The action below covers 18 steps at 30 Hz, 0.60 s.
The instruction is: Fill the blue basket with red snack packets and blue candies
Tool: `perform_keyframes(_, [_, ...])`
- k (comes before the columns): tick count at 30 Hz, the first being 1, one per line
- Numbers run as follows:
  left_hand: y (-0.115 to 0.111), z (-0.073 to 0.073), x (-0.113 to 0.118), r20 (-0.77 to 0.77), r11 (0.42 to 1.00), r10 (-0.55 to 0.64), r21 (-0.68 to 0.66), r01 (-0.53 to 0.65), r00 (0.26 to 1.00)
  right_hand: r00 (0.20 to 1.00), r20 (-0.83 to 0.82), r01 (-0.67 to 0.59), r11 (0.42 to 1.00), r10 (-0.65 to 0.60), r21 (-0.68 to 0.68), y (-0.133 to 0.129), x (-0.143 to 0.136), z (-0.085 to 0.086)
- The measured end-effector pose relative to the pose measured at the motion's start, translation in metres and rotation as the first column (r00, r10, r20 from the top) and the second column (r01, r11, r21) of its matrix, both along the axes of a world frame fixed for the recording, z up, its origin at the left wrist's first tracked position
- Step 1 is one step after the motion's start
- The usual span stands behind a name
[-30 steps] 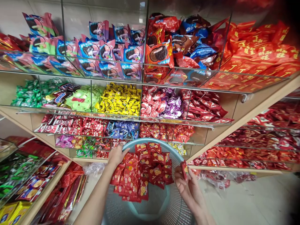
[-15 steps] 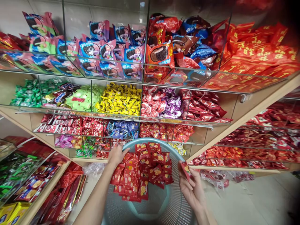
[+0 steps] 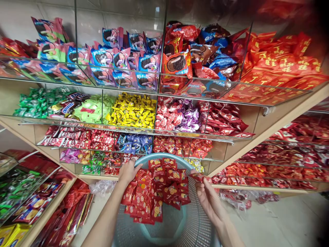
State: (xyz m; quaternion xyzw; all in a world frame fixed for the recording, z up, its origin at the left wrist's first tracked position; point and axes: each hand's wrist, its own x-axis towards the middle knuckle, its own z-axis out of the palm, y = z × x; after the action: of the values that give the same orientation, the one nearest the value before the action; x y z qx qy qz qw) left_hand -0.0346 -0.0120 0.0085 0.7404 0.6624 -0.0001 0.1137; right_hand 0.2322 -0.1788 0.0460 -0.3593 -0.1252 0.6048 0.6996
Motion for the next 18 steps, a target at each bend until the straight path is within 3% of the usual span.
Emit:
perform_keyframes(2, [0.000, 0.000, 0.000, 0.004, 1.000, 0.003, -0.002, -0.003, 1.000, 0.964, 0.263, -0.024, 1.000, 0.028, -0.019, 0.007, 0.005, 0.001])
perform_keyframes(4, [0.000, 0.001, 0.000, 0.006, 1.000, 0.003, 0.000, -0.003, 1.000, 0.805, 0.589, -0.055, 0.998, 0.070, -0.043, 0.018, 0.012, 0.005])
perform_keyframes(5, [-0.001, 0.001, 0.000, 0.007, 1.000, 0.002, -0.001, -0.002, 1.000, 0.656, 0.749, -0.070, 0.996, 0.088, -0.056, 0.024, 0.016, 0.007])
perform_keyframes(7, [-0.001, 0.002, 0.000, 0.010, 1.000, 0.000, -0.006, 0.000, 1.000, 0.240, 0.966, -0.117, 0.991, 0.093, -0.066, 0.036, 0.024, 0.010])
perform_keyframes(9, [0.000, 0.002, 0.000, 0.013, 1.000, 0.001, -0.011, -0.001, 1.000, -0.172, 0.983, -0.191, 0.977, 0.058, -0.091, 0.047, 0.031, 0.013])
perform_keyframes(11, [0.000, 0.002, 0.000, 0.015, 1.000, 0.002, -0.013, -0.002, 1.000, -0.435, 0.900, -0.256, 0.953, 0.034, -0.160, 0.057, 0.036, 0.013])
perform_keyframes(14, [-0.001, 0.002, 0.000, 0.019, 1.000, 0.006, -0.016, -0.006, 1.000, -0.594, 0.803, -0.297, 0.915, 0.047, -0.273, 0.068, 0.036, 0.011])
perform_keyframes(18, [-0.001, 0.002, 0.000, 0.019, 1.000, 0.010, -0.021, -0.009, 1.000, -0.625, 0.777, -0.323, 0.879, 0.079, -0.349, 0.078, 0.032, 0.008])
